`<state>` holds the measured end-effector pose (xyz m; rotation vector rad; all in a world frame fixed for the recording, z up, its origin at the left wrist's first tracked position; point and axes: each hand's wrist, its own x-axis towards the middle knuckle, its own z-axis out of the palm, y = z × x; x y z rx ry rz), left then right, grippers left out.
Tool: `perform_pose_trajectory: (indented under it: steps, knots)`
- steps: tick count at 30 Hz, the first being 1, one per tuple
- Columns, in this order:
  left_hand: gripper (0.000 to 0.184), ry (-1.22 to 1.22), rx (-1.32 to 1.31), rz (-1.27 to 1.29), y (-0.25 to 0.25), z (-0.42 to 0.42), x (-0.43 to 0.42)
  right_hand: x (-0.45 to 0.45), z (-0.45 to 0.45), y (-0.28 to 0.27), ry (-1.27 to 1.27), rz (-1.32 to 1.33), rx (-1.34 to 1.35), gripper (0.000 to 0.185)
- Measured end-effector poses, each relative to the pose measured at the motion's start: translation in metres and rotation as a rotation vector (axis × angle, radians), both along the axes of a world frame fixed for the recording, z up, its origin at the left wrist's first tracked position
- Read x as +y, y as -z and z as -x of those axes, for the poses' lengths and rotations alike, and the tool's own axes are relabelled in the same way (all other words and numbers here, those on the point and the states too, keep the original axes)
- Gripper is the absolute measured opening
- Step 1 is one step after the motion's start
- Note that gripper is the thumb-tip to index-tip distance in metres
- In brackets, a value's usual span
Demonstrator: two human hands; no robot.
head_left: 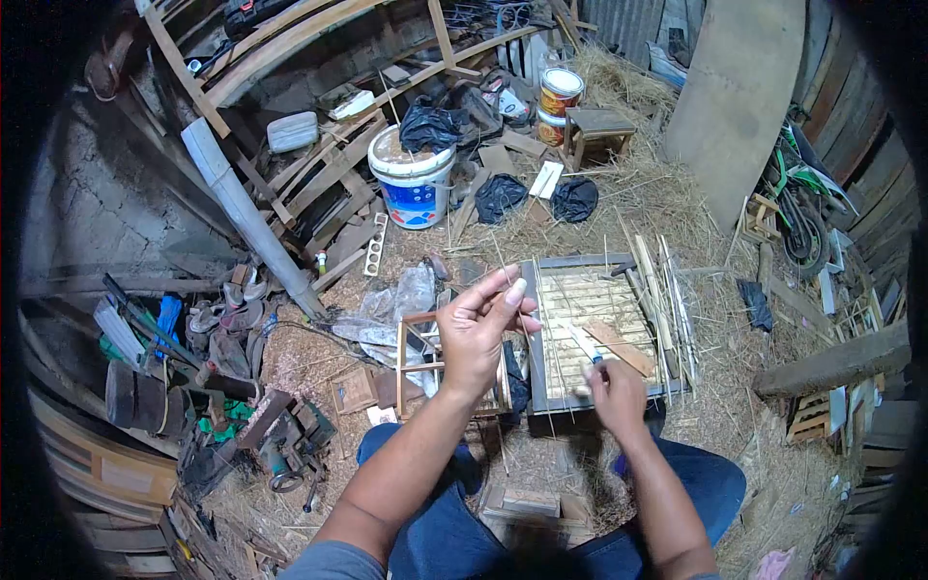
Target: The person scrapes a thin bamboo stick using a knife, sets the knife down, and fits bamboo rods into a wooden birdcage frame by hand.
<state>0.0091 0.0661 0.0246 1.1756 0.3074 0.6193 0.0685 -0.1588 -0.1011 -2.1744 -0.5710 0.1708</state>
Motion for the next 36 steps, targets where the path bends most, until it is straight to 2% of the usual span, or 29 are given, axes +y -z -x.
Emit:
perform_pose_trajectory:
  steps: [2,8,13,19,21,23,26,27,29,31,34,35,36]
  knots:
    - [0.033,0.051,-0.019,0.053,0.001,0.000,-0.003,-0.003,-0.023,0.024,0.028,0.411,-0.338,0.030]
    - [0.031,0.137,-0.035,0.093,0.004,0.000,-0.011,-0.003,-0.040,0.070,-0.056,0.538,-0.327,0.033]
    - [0.023,0.156,-0.054,0.051,0.009,-0.005,-0.014,-0.003,-0.044,0.068,-0.023,0.608,-0.369,0.030]
    - [0.025,0.186,0.016,0.085,0.010,-0.007,-0.023,0.003,-0.051,0.033,0.039,0.442,-0.323,0.019]
    - [0.025,0.201,0.012,0.086,0.011,-0.008,-0.025,0.002,-0.061,0.028,0.041,0.094,-0.026,0.017]
    - [0.025,0.223,0.006,0.089,0.012,-0.010,-0.029,-0.002,-0.065,0.014,0.047,0.053,-0.044,0.013]
    - [0.025,0.225,0.021,0.057,0.012,-0.013,-0.035,-0.007,-0.072,-0.015,0.013,-0.391,0.507,0.015]
    - [0.027,0.240,0.016,0.069,0.013,-0.014,-0.037,-0.008,-0.070,-0.035,0.027,-0.457,0.548,0.018]
    - [0.028,0.259,0.013,0.085,0.015,-0.015,-0.043,-0.011,-0.071,-0.050,0.022,-0.603,0.485,0.018]
    - [0.033,0.281,0.028,0.047,0.016,-0.017,-0.048,-0.013,-0.060,-0.087,0.065,-0.587,0.524,0.022]
    - [0.037,0.345,0.018,0.077,0.019,-0.018,-0.050,-0.010,-0.054,-0.099,-0.093,-0.527,-0.048,0.035]
    - [0.037,0.345,0.023,0.079,0.019,-0.019,-0.052,-0.013,-0.054,-0.103,-0.091,-0.526,-0.043,0.035]
    - [0.037,0.372,0.053,0.149,0.019,-0.020,-0.054,-0.017,-0.054,-0.114,-0.178,-0.409,-0.166,0.038]
